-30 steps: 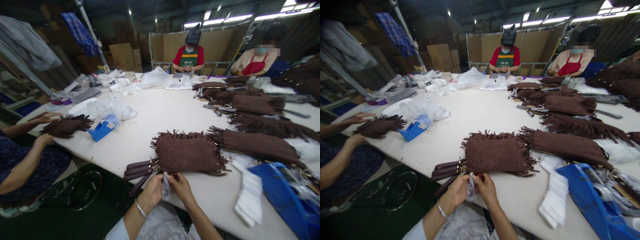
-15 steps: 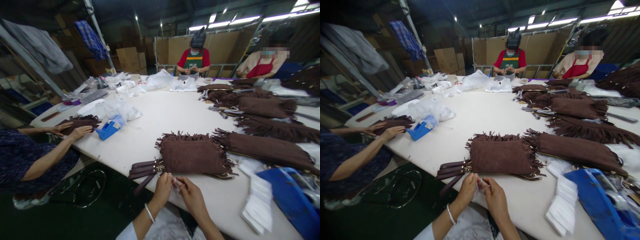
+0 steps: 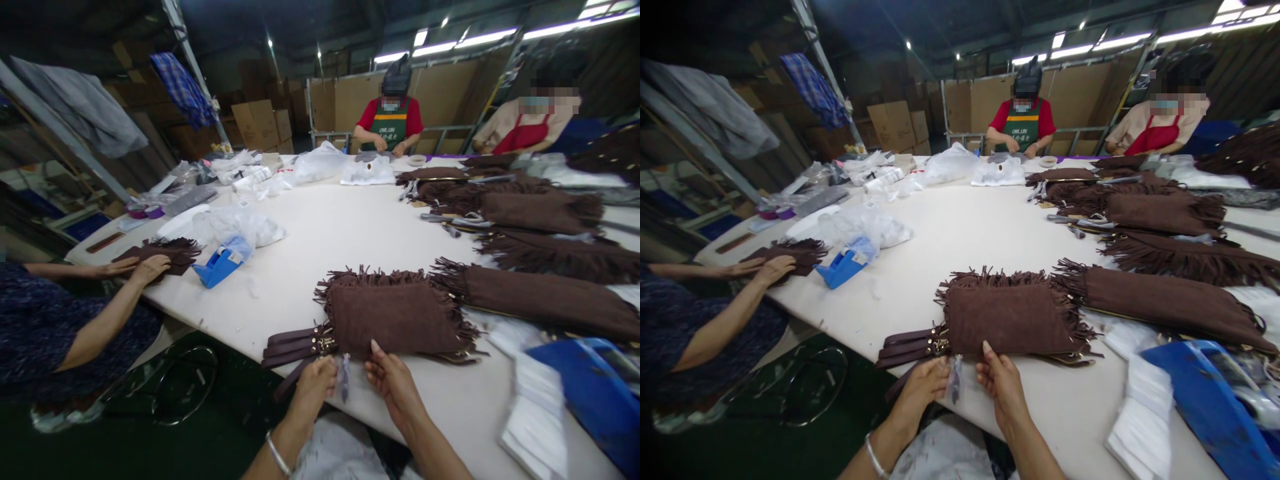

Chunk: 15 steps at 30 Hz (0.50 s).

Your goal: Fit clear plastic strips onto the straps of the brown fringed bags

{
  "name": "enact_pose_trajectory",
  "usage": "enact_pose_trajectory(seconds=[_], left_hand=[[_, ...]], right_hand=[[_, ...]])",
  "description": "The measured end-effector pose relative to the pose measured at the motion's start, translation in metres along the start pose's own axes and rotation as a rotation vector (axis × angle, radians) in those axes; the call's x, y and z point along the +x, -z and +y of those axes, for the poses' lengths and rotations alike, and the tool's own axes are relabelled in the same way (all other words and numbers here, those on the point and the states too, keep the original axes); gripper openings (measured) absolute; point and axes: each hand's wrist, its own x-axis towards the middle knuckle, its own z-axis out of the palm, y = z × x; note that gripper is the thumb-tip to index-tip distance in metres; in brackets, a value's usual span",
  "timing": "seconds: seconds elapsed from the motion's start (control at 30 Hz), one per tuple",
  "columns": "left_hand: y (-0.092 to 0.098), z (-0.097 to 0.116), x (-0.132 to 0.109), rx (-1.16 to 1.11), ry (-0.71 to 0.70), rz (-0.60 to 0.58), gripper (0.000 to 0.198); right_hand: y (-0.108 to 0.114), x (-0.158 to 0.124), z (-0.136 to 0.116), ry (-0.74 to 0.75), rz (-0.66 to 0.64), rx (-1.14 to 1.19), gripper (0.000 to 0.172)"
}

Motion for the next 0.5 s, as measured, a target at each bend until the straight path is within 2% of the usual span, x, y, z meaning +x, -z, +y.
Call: enact_pose_trajectory(seconds=[0.07, 0.13, 0.2, 0.3, 0.37, 0.43, 0.5], left_hand=[[0.013, 0.005, -0.005, 0.187, -0.144, 0.161, 0.038], [0.021, 0.01, -0.004, 0.512, -0.37, 0.294, 0.033], [0.022, 0.017, 0.002, 0.89, -0.546, 0.344, 0.032], [0.017, 0.031, 0.011, 1.341, -0.608, 0.319, 0.024], [0.013, 0.043, 0.014, 1.501, -0.62, 0.288, 0.015], [0.011, 0.053, 0.012, 1.545, -0.65, 0.257, 0.01], [0.011, 0.058, 0.009, 1.465, -0.64, 0.204, 0.008]], right_hand=[[-0.001, 0.004, -0.001, 0.002, 0.027, 0.011, 0.042], [-0.003, 0.006, -0.003, 0.006, 0.026, 0.004, 0.042], [-0.004, 0.005, -0.005, 0.01, 0.02, -0.015, 0.043], [-0.005, 0.001, -0.014, 0.018, -0.012, -0.033, 0.043], [-0.003, 0.002, -0.021, 0.041, -0.048, -0.041, 0.042], [-0.001, 0.006, -0.027, 0.091, -0.054, -0.118, 0.039], [0.001, 0.013, -0.029, 0.13, -0.002, -0.234, 0.036]])
